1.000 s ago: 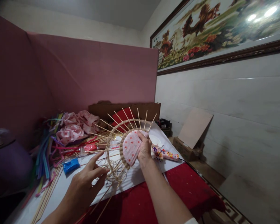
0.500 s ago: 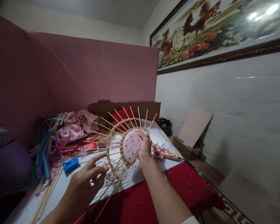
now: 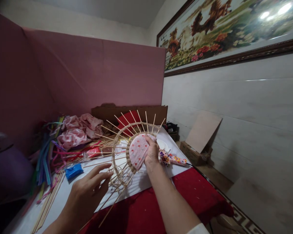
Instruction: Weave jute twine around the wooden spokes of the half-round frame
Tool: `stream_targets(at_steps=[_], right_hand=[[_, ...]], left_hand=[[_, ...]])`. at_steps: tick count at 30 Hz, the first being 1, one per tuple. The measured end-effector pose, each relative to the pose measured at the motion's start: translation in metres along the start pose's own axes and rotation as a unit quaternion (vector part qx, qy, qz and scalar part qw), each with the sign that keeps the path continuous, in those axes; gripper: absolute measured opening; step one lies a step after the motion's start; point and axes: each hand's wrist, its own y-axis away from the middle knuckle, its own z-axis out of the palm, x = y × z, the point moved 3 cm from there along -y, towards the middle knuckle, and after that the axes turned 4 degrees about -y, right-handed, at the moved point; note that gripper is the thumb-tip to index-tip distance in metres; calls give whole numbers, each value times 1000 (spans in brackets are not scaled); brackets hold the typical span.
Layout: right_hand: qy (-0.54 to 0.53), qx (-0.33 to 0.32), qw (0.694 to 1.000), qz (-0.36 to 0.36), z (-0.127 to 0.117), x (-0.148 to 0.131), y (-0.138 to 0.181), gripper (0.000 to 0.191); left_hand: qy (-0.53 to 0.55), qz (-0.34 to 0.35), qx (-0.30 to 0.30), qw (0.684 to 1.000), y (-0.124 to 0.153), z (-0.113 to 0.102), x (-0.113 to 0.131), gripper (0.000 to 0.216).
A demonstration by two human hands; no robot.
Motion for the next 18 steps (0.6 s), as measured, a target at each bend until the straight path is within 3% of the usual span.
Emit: stream_targets(at_steps=[11,18], right_hand=[[-6,2,1000,19,3,-2,5,26],[-12,2,1000,4,1,-2,1,24]], left_hand=[[57,-6,-10,998,1,1,-2,19],[18,1,-18,1000,3,-1,-2,16]])
